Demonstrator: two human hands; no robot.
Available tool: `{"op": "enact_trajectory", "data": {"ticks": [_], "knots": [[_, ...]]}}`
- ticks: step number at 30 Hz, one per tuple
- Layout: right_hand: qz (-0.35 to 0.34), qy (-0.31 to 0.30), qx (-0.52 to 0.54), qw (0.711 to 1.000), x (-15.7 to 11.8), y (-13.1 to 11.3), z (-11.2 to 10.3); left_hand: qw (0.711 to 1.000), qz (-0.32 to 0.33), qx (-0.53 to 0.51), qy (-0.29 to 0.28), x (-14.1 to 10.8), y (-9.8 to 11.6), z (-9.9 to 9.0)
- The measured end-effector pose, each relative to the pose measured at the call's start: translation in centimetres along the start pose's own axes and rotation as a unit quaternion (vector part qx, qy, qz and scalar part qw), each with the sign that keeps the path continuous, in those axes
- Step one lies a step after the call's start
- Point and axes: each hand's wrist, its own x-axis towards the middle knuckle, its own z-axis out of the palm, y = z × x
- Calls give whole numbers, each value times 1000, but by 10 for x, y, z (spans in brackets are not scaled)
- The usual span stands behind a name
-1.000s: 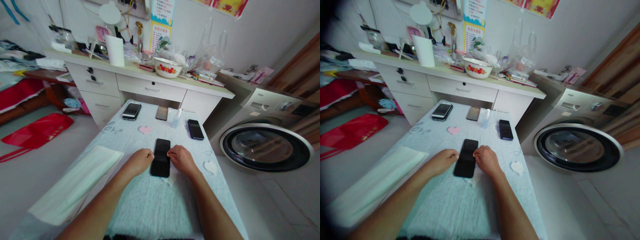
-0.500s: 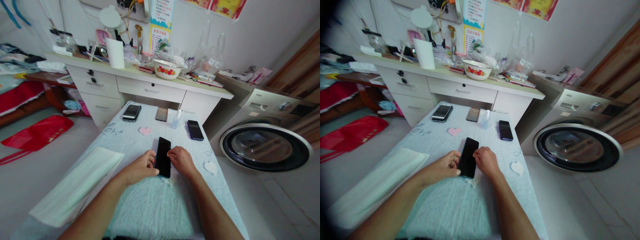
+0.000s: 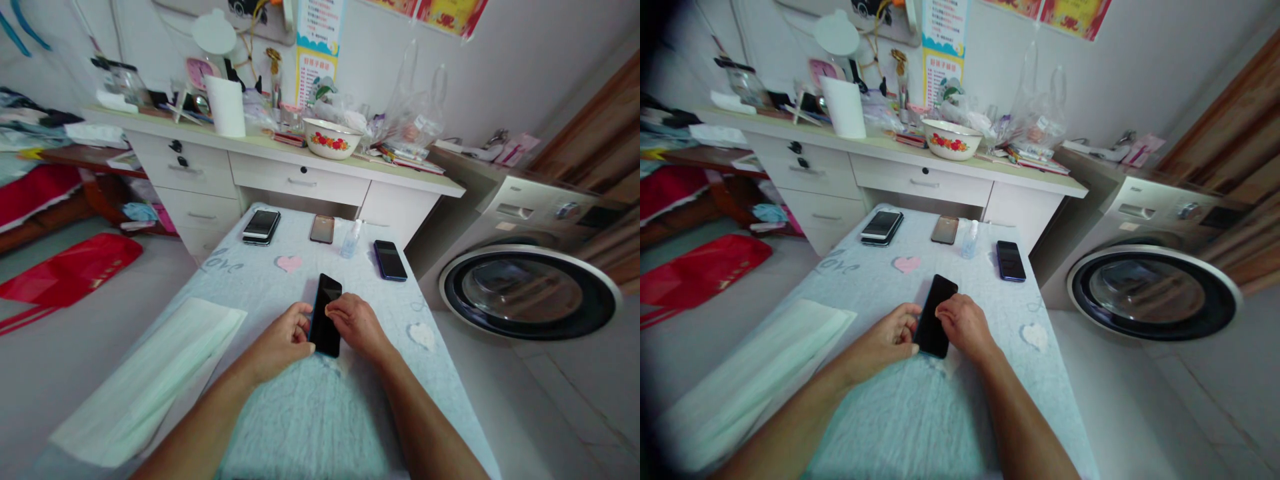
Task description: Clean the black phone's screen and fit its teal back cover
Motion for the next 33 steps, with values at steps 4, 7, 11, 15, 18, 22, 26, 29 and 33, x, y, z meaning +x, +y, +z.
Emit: {"op": "enact_trajectory", "data": {"ticks": [4, 7, 11, 15, 18, 22, 26, 29, 33], "knots": [[-20, 30, 34, 999, 1, -4, 0, 997, 14, -27, 68, 3, 4, 0], [-33, 68, 57, 996, 1, -5, 0, 993, 31, -33, 110, 4, 9, -1], [-28, 130, 70, 989, 1, -3, 1, 983, 67, -7, 169, 5, 13, -1], [-12, 207, 64, 976, 2, -1, -1, 974, 105, 53, 192, 2, 13, 0], [-5, 236, 53, 970, 2, 1, -2, 967, 133, 95, 196, 0, 11, 2], [0, 246, 28, 969, 2, 5, 0, 958, 158, 127, 204, -2, 9, 3], [3, 243, -2, 970, 2, 7, 1, 954, 166, 142, 204, -4, 11, 2], [1, 228, -20, 973, 2, 6, 0, 953, 166, 157, 198, -5, 14, 1], [-8, 217, -31, 976, 1, 3, -2, 955, 155, 167, 192, -6, 14, 1]]}}
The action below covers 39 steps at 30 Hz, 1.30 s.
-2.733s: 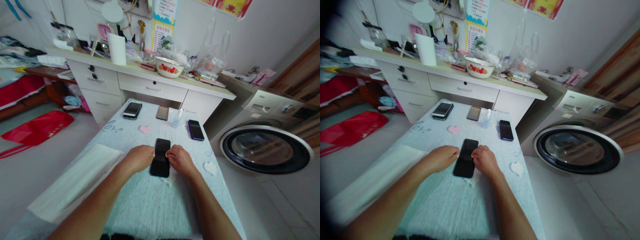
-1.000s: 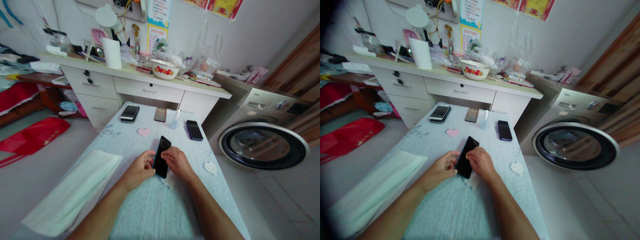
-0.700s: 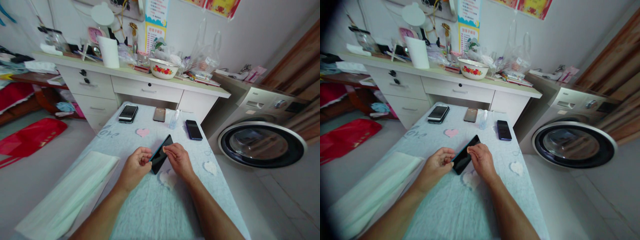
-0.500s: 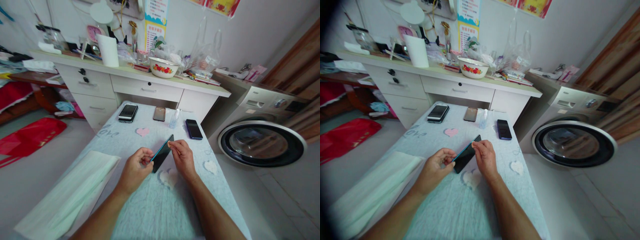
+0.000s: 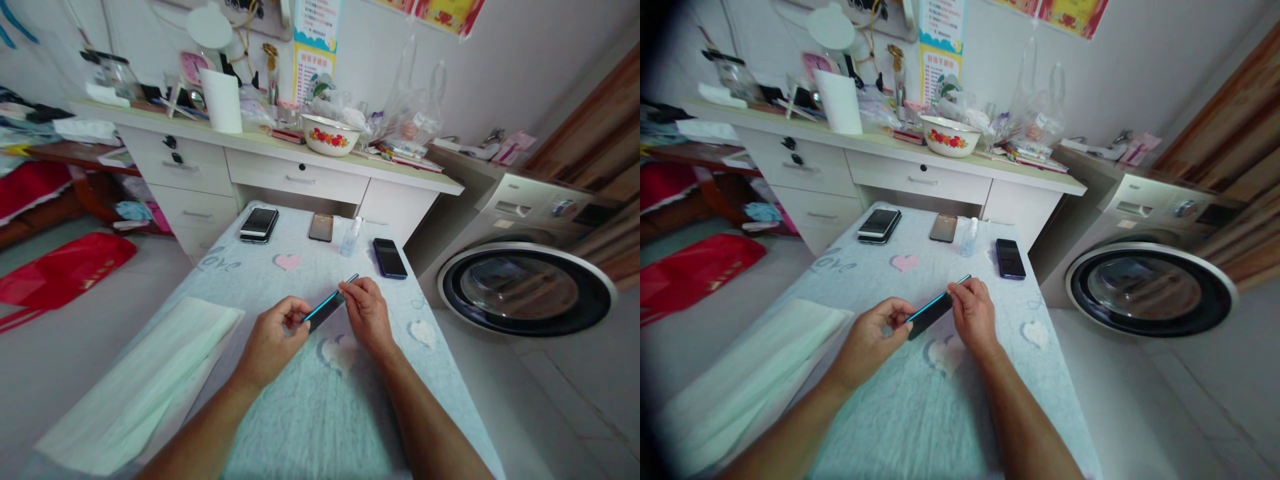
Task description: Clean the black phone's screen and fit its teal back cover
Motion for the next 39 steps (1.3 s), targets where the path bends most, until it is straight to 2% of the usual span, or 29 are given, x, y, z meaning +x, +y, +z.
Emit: {"op": "enact_trajectory", "data": {"ticks": [12, 19, 30, 34, 39], "knots": [[-69, -41, 22, 997, -4, -19, 4, 997, 3, 72, 27, -3, 0, -2], [-104, -70, 18, 992, -8, -31, 9, 999, -3, 43, 27, -2, -3, -2], [-141, -108, 2, 984, -5, -57, 4, 999, -37, -22, 10, -1, -9, -1], [-150, -105, -7, 983, -4, -56, 4, 998, -51, -36, 13, 0, -10, 0], [-134, -86, -22, 987, -3, -38, 4, 998, -55, -31, 19, -1, -7, -1]]}}
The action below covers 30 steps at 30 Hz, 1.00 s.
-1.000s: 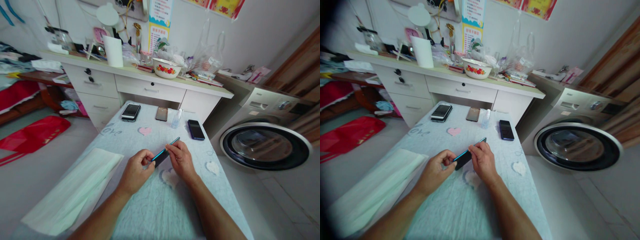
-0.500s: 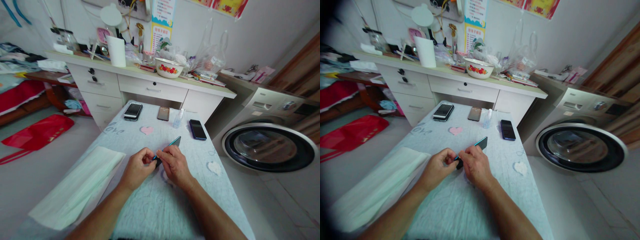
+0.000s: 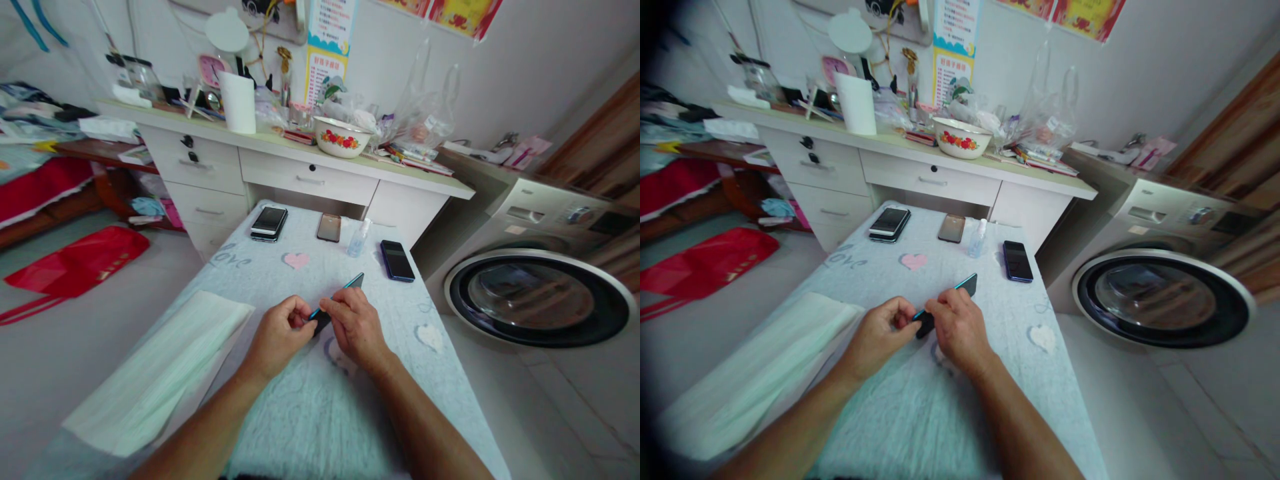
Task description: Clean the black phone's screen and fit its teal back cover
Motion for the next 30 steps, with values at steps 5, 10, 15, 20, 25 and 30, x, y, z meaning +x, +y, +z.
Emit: {"op": "enact_trajectory", "data": {"ticks": [5, 10, 15, 20, 25, 30], "knots": [[44, 12, -17, 999, -4, 21, -2, 1000, 7, 10, -7, 2, 2, -3], [83, 38, -31, 995, -4, 30, -4, 1000, 1, 16, -16, 13, 9, -5], [110, 59, -45, 991, -2, 32, -4, 996, 27, 81, -7, 22, 18, -6], [134, 77, -71, 985, -2, 39, -7, 987, 49, 156, -6, 33, 23, -4], [158, 105, -114, 975, -5, 52, -11, 985, 55, 162, -7, 48, 20, 0], [189, 120, -145, 964, -8, 64, -13, 991, 77, 107, 2, 57, 6, 7]]}}
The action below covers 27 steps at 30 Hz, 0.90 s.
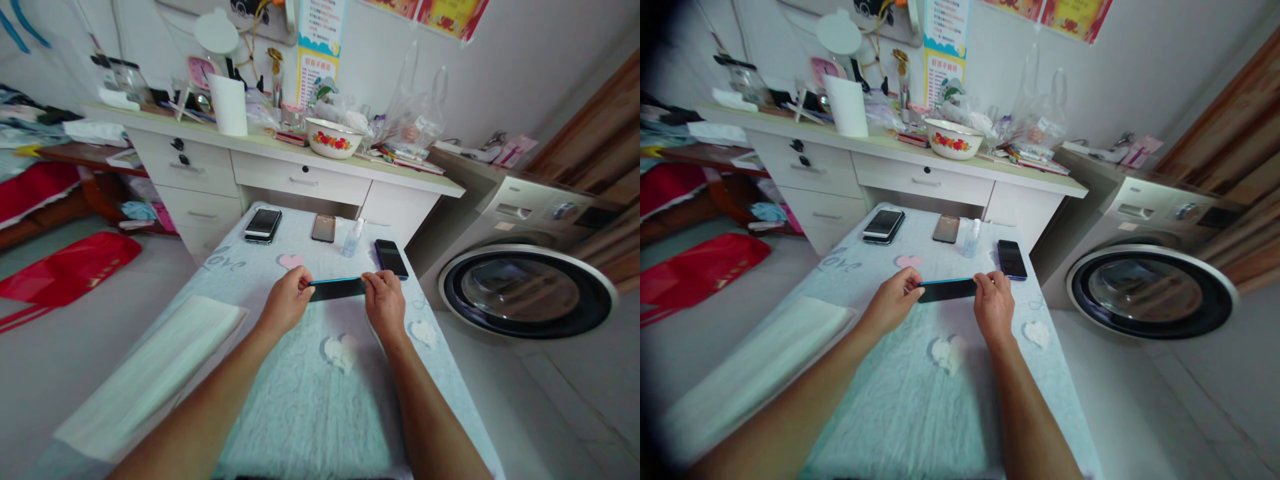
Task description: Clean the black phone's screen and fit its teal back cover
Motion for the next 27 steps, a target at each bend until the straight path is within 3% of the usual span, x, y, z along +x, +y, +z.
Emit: {"op": "enact_trajectory", "data": {"ticks": [11, 20, 27], "knots": [[2, -8, -30, 1000, 3, 0, -2, 993, 7, -116, 31, -4, -24, 13], [5, -117, -62, 991, 15, -39, -9, 993, 6, -107, 50, -4, -25, 14], [-53, -174, -80, 980, 22, -71, -2, 993, 1, -109, 52, -5, -22, 14]]}}
